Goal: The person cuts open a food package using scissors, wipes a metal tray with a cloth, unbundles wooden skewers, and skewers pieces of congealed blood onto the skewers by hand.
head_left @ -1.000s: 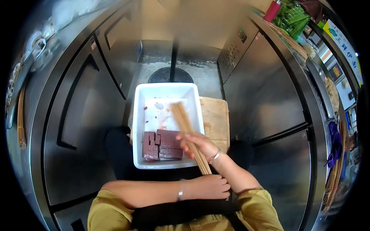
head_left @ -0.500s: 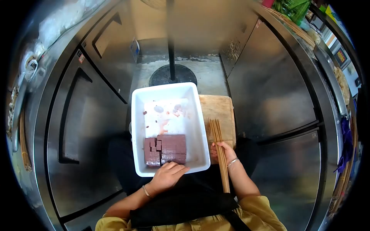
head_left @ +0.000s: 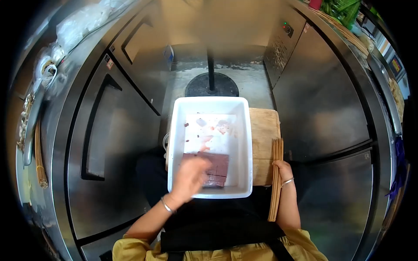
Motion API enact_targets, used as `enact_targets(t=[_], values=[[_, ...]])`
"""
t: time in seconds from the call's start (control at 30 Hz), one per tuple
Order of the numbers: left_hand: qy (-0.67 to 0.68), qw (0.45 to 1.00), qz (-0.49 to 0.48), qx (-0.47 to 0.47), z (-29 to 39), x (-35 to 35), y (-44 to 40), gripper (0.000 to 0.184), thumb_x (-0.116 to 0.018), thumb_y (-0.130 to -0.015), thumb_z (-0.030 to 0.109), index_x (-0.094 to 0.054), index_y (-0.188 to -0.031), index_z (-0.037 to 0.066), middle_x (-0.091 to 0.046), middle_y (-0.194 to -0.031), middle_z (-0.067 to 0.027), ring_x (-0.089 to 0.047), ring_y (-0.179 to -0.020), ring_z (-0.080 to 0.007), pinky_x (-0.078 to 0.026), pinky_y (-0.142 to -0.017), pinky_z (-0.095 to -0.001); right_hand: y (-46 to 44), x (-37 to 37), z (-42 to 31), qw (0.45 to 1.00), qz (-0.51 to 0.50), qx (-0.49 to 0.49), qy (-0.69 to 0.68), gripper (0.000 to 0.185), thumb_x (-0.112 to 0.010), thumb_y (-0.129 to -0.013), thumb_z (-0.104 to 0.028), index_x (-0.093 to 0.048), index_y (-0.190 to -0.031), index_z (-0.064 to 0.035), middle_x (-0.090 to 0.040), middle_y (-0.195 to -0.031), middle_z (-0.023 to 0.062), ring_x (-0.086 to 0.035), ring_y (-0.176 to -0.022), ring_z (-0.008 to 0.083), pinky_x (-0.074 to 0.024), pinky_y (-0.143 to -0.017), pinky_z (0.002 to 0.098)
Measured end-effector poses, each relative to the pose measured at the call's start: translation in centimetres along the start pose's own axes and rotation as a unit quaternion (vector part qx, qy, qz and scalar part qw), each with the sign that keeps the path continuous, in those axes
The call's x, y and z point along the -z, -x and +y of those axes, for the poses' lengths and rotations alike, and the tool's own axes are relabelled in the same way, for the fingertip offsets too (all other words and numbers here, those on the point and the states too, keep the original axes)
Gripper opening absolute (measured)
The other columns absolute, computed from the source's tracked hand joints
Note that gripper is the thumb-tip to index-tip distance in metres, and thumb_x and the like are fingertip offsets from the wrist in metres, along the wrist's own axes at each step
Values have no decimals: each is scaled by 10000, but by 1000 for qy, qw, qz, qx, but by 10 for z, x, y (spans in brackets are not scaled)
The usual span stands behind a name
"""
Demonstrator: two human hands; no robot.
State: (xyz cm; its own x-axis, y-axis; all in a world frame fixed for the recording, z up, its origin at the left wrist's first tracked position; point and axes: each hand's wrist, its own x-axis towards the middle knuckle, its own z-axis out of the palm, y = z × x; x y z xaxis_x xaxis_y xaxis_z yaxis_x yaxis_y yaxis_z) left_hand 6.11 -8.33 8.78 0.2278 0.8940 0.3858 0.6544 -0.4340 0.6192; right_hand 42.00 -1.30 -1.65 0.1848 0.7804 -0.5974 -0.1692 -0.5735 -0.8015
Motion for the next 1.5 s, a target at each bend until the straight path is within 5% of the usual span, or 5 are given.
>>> enact_targets(t=[0.27,0.67,0.93,1.03,1.5], values=[[460,694,116,541,-152,-1,6,307,-473,-919,231,-589,-1031,-30,-625,-832,-67,-589,-691,-159,-498,-623,-300,-75,21,39,964,143,105,199,308,-658,-717,-176,-623,-879,84,-628,-765,108,-591,-653,207,-472,-601,315],[480,632,161,587,-190,-27,26,385,-497,-912,215,-476,-1240,17,-628,-1023,-134,-635,-838,-246,-533,-716,-356,-37,-10,11,955,150,76,244,321,-651,-743,-206,-621,-889,79,-631,-754,118,-580,-634,197,-471,-602,323],[333,756,233,513,-151,9,0,460,-564,-874,348,-565,-1143,-25,-436,-1326,-145,-526,-1081,-212,-429,-892,-332,-38,-9,25,776,276,406,396,412,-659,-713,-289,-648,-947,50,-641,-753,138,-586,-657,317,-487,-663,359],[55,948,10,312,-150,13,2,360,-593,-847,174,-534,-1174,34,-571,-1130,-227,-572,-1025,-306,-450,-851,-355,4,-27,-30,990,0,141,32,133,-628,-779,-124,-606,-824,-1,-577,-665,37,-527,-564,126,-428,-511,278],[50,937,115,326,-110,6,2,315,-561,-844,82,-547,-1147,-1,-640,-969,-211,-638,-898,-306,-481,-793,-355,34,-16,-5,871,-400,-165,-233,186,-604,-810,-180,-509,-913,-58,-476,-771,35,-450,-645,130,-383,-557,242]])
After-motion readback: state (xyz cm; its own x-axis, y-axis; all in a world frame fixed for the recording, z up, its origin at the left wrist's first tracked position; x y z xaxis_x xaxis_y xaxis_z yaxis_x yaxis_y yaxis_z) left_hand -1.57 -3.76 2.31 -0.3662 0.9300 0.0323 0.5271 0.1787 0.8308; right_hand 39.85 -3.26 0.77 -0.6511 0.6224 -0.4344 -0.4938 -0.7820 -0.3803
